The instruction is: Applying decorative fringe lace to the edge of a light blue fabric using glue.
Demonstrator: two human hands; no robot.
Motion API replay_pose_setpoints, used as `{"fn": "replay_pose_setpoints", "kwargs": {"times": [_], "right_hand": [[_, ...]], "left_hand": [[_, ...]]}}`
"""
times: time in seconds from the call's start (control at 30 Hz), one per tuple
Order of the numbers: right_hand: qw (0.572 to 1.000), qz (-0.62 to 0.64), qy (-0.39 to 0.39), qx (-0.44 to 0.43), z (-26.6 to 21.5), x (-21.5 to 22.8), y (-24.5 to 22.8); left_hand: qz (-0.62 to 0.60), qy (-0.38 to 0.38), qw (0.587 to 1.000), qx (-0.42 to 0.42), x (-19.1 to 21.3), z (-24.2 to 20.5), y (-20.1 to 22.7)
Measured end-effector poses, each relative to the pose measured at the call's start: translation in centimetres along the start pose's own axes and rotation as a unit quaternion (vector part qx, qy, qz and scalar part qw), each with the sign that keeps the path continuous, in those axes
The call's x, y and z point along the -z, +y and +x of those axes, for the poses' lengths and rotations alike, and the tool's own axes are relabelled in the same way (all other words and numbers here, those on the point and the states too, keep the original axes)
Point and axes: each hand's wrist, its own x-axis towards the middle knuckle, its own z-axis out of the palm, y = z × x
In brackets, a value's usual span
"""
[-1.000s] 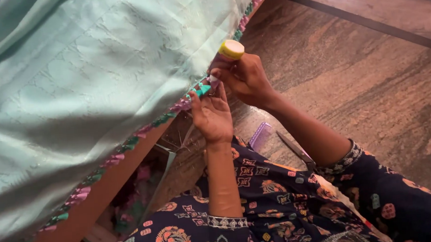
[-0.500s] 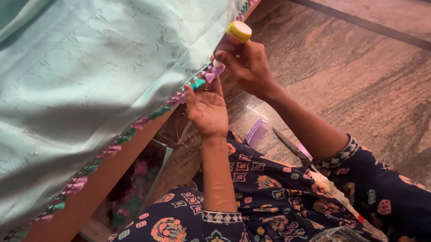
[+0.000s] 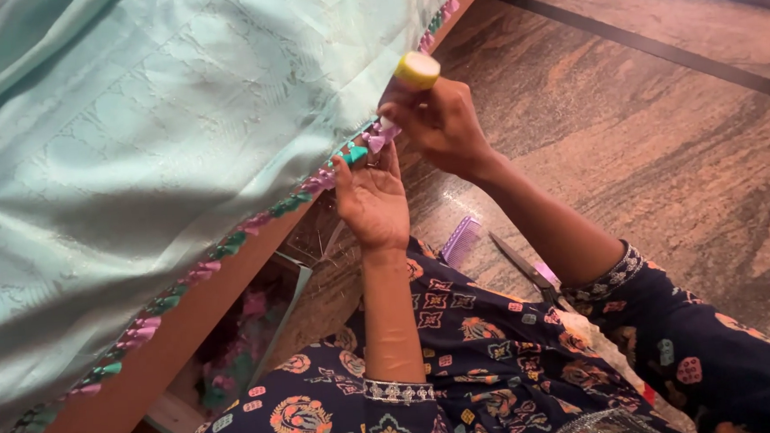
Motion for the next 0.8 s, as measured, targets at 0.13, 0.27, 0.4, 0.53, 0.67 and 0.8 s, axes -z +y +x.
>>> {"fn": "replay_pose_setpoints", "kwargs": {"times": [0.13,0.27,0.4,0.53,0.67,0.8], "right_hand": [[0.995,0.092,0.024,-0.023,0.0,0.5,1.3],[0.996,0.082,0.038,-0.022,0.0,0.8,1.7],[1.0,0.0,0.027,-0.001,0.1,0.4,1.3],[0.999,-0.006,0.032,0.002,-0.1,0.1,0.7],[0.999,-0.011,0.04,0.008,-0.1,0.1,0.9],[0.999,-0.035,0.041,0.003,0.0,0.1,0.7]], "left_hand": [[0.005,0.002,1.0,0.002,-0.2,0.1,0.0],[-0.023,-0.004,1.0,0.007,0.4,0.3,-0.2],[-0.007,0.002,1.0,0.0,-0.1,0.1,-0.1],[-0.028,0.002,1.0,0.007,0.6,0.3,-0.3],[-0.026,0.007,1.0,0.009,0.9,0.3,-0.2],[-0.018,0.003,1.0,0.01,0.7,0.3,-0.1]]}}
